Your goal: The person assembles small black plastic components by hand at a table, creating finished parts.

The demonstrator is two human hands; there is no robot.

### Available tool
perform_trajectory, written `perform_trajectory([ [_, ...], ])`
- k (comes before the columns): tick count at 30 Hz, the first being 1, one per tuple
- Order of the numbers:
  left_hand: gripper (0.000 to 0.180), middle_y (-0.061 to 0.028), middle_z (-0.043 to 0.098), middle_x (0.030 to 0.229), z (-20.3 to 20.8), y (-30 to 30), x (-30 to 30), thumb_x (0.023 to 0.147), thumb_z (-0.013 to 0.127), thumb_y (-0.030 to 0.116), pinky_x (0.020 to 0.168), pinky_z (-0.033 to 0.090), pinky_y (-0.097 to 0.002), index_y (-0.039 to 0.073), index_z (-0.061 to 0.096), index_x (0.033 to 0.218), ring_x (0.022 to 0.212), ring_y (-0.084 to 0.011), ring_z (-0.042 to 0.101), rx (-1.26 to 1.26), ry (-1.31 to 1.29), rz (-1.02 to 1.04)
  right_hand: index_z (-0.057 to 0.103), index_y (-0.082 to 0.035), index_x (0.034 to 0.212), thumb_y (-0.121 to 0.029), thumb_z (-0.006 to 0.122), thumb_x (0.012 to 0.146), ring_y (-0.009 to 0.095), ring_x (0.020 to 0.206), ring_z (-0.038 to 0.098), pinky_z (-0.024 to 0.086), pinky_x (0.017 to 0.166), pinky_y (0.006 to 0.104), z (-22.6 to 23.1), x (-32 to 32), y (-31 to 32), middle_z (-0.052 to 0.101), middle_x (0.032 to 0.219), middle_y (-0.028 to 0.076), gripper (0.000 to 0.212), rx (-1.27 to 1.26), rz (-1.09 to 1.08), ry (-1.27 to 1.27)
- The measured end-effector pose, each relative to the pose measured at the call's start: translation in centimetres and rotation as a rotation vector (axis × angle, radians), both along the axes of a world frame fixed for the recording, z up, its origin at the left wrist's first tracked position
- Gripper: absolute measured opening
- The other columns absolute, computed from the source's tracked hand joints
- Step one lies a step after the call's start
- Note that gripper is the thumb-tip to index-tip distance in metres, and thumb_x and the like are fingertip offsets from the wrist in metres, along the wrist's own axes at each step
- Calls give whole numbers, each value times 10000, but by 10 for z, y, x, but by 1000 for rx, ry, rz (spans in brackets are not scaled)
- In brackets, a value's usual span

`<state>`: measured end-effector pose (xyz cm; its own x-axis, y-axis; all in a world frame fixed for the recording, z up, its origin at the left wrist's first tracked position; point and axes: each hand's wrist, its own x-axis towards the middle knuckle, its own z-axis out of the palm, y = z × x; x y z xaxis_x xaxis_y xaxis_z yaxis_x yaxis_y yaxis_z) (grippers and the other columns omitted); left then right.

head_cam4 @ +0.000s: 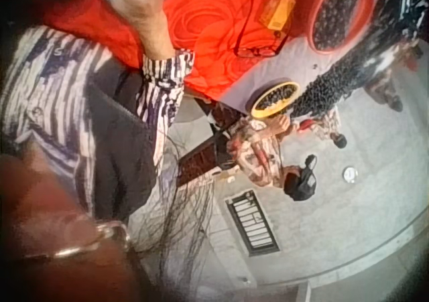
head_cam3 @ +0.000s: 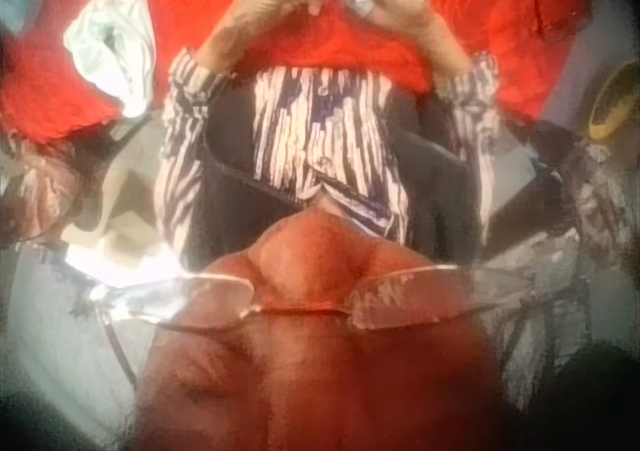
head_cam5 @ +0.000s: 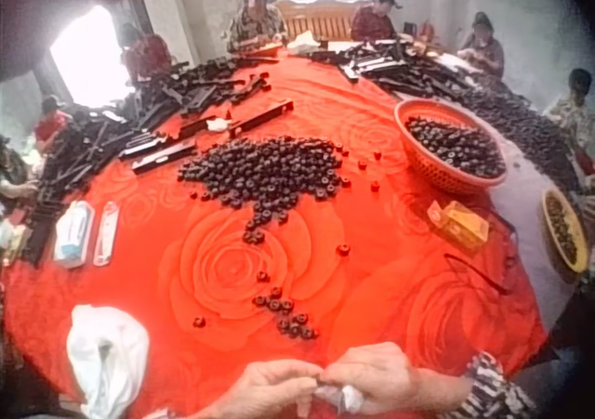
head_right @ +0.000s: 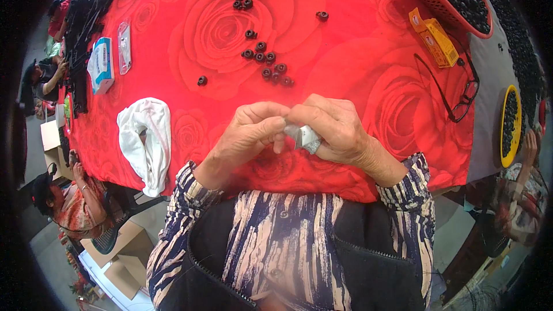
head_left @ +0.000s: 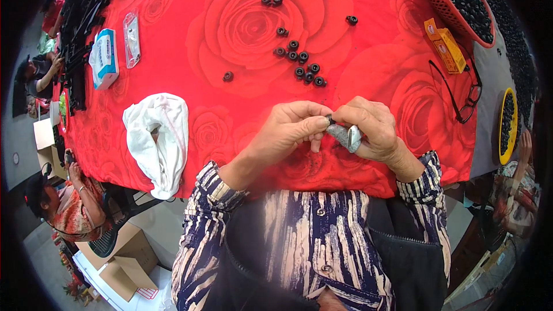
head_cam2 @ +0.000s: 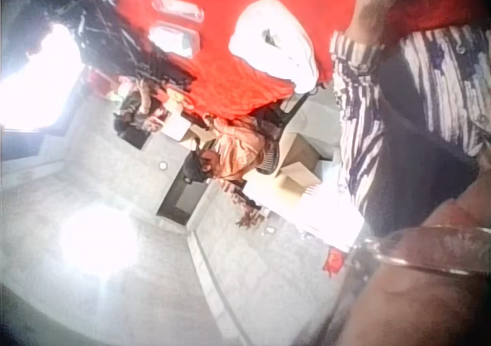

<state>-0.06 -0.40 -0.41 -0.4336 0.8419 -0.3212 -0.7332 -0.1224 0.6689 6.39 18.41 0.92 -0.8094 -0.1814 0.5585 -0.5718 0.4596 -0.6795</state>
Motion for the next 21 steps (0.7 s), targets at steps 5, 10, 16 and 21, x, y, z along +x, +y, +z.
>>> perform_trajectory([
  [5,256,-44,632,863,2,2,3,896,609,171,564,465,-195,-29,604,1055,639,-79,572,-43,68,40,580,-13,922,-57,727,639,206,559,553,423,467,317,-1,1,0,542,708,75,322,92,-38,83],
  [10,235,-49,630,863,1,3,3,894,606,149,578,492,-208,-29,602,1047,654,-89,579,-34,-12,47,552,-8,968,-88,712,706,230,599,566,439,509,328,12,0,6,550,751,94,318,49,-16,-104],
  [16,222,-76,616,901,-3,1,1,907,572,120,594,518,-238,-15,595,1081,696,-110,581,45,-23,72,530,-6,1042,-137,604,815,303,699,596,455,600,341,6,1,12,565,823,132,272,-127,-63,-464],
  [21,220,-78,617,911,-3,0,0,907,566,108,595,518,-240,-18,592,1085,722,-107,575,38,18,68,545,-3,1008,-137,601,806,324,705,600,453,593,372,8,0,9,573,815,144,249,-47,-46,-456],
])
